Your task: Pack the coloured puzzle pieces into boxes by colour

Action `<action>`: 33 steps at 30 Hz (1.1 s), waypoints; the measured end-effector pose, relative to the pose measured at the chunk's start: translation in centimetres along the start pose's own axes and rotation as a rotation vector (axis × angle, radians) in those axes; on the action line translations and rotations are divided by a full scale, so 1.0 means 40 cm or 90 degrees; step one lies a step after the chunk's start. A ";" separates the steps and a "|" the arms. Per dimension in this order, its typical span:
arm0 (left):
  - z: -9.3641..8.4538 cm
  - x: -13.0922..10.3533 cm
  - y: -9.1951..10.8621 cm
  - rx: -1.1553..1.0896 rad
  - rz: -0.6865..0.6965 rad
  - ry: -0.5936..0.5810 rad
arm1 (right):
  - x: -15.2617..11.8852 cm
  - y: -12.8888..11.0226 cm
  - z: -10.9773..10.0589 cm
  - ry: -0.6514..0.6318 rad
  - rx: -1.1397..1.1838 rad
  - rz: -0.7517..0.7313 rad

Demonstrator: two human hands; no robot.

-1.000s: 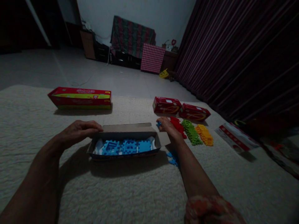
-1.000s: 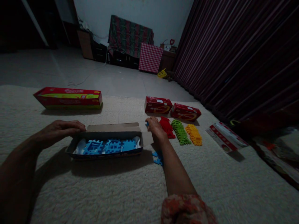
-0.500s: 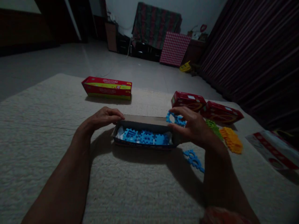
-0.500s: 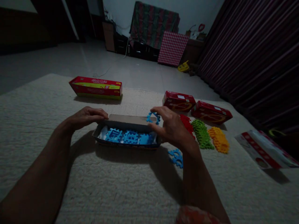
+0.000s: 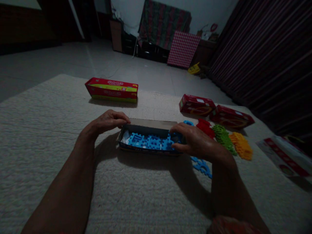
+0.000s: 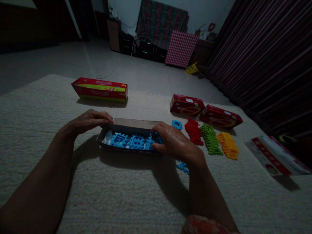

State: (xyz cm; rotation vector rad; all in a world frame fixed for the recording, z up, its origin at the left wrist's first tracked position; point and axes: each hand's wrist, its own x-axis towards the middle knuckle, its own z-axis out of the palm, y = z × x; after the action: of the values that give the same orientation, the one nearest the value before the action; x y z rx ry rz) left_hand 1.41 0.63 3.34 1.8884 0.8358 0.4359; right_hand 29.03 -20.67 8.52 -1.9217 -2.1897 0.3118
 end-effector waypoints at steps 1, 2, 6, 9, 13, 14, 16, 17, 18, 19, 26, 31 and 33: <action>0.000 0.000 0.001 -0.001 0.003 -0.001 | 0.000 -0.001 0.001 -0.004 -0.001 0.004; 0.000 -0.001 0.001 -0.001 0.004 -0.001 | -0.001 -0.001 0.001 -0.007 -0.001 0.006; 0.000 -0.002 0.003 0.012 -0.007 -0.001 | -0.006 0.004 0.001 -0.007 0.005 -0.002; -0.001 -0.001 0.001 0.019 0.004 0.000 | -0.008 0.005 -0.001 -0.003 0.014 0.006; -0.004 0.004 -0.009 0.027 0.023 -0.012 | -0.011 -0.009 -0.002 -0.013 0.006 0.013; -0.005 0.005 -0.012 0.026 0.026 -0.017 | -0.012 -0.014 -0.002 -0.015 0.002 0.012; -0.007 0.008 -0.018 0.022 0.017 -0.019 | -0.014 -0.024 -0.002 -0.008 -0.002 0.005; -0.008 0.010 -0.021 0.018 0.012 -0.018 | -0.014 -0.026 -0.002 0.001 0.000 -0.001; -0.009 0.011 -0.023 0.018 0.008 -0.021 | -0.014 -0.025 -0.002 0.013 0.002 -0.005; -0.010 0.012 -0.024 0.019 0.005 -0.025 | -0.013 -0.018 -0.004 0.029 0.006 -0.006; -0.011 0.013 -0.022 0.026 -0.011 -0.018 | 0.019 0.187 0.003 0.221 -0.083 0.161; -0.013 0.016 -0.028 0.021 -0.012 -0.021 | 0.042 0.304 0.069 0.200 -0.101 0.262; -0.015 0.016 -0.033 0.021 -0.006 -0.027 | 0.048 0.311 0.096 0.200 -0.083 0.241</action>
State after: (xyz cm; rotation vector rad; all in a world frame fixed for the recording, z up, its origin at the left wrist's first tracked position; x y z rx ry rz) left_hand 1.02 1.86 2.39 1.9163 0.8286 0.3767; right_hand 39.43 -17.25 1.21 -2.2720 -1.6824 -0.0776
